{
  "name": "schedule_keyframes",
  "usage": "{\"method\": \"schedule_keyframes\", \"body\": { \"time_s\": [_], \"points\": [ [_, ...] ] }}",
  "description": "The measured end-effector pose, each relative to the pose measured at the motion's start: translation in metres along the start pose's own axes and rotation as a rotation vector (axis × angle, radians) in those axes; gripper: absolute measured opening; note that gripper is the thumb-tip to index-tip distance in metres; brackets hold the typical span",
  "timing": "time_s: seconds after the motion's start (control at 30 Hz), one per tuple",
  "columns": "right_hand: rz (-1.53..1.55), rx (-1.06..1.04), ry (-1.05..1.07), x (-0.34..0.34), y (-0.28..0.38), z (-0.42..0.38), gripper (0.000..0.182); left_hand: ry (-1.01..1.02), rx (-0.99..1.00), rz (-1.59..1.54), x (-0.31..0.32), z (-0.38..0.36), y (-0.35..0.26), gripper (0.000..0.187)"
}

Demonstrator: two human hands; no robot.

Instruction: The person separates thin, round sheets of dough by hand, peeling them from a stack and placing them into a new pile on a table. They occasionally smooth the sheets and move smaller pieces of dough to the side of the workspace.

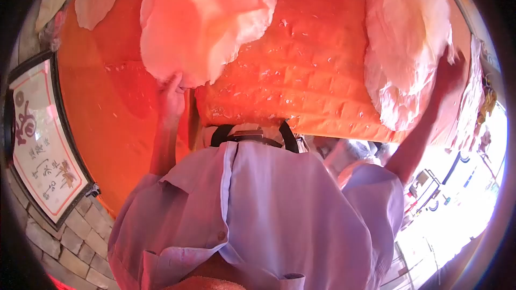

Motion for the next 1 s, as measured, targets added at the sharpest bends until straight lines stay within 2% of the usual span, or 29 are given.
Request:
{"method": "schedule_keyframes", "body": {
  "time_s": [0.07,0.17,0.23,0.33,0.4,0.47,0.53,0.6,0.63,0.7,0.77,0.8,0.87,0.9,0.97,1.0],
  "points": [
    [0.400,0.051,0.256,0.038,0.119,-0.063,0.045,-0.084,0.135,0.065,0.021,0.003,-0.036,0.031],
    [0.830,0.073,0.732,0.083,0.318,-0.149,0.047,0.078,0.305,0.226,0.064,0.013,-0.072,0.031],
    [0.892,-0.026,0.824,0.093,0.401,-0.176,0.050,0.213,0.393,0.473,0.110,0.021,-0.088,0.030],
    [0.800,-0.052,0.779,0.104,0.446,-0.173,0.054,0.342,0.573,0.874,0.139,0.024,-0.119,0.028],
    [0.741,-0.017,0.751,0.102,0.443,-0.159,0.058,0.394,0.521,0.945,0.153,0.028,-0.113,0.013],
    [0.775,0.018,0.767,0.105,0.434,-0.151,0.056,-0.007,0.750,0.843,0.207,0.027,-0.109,0.009],
    [0.869,0.061,0.772,0.103,0.406,-0.138,0.050,0.234,0.955,0.903,0.235,0.030,-0.125,0.016],
    [0.940,0.107,0.761,0.097,0.367,-0.120,0.044,0.547,1.051,0.971,0.256,0.025,-0.138,0.035],
    [0.955,0.127,0.749,0.091,0.341,-0.110,0.041,0.406,1.074,0.950,0.273,0.014,-0.138,0.045],
    [0.919,0.154,0.689,0.065,0.277,-0.078,0.037,0.492,1.006,0.924,0.281,0.000,-0.150,0.056],
    [0.862,0.215,0.591,0.029,0.203,-0.043,0.035,0.459,0.926,1.015,0.260,0.006,-0.126,0.061],
    [0.758,0.318,0.526,0.028,0.114,-0.024,0.037,0.424,0.908,1.072,0.242,0.015,-0.109,0.062],
    [0.719,0.482,0.377,-0.004,0.037,-0.007,0.037,0.359,0.898,1.207,0.202,0.025,-0.084,0.062],
    [0.568,0.866,0.234,-0.026,0.014,-0.010,0.037,0.326,0.914,1.285,0.181,0.029,-0.076,0.062],
    [0.755,0.872,0.125,-0.047,-0.098,-0.017,0.032,0.252,0.938,1.422,0.164,0.030,-0.064,0.060],
    [0.734,0.979,0.171,-0.046,-0.211,-0.019,0.031,0.200,0.946,1.483,0.159,0.029,-0.061,0.058]
  ]
}}
Point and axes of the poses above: each hand's wrist, its own z-axis towards the middle knuckle, its own x-axis out of the palm, y = z × x, the point moved 5 cm from there along z, towards the middle knuckle, and after that the axes turned 15 degrees about z, right-handed, at the moved point
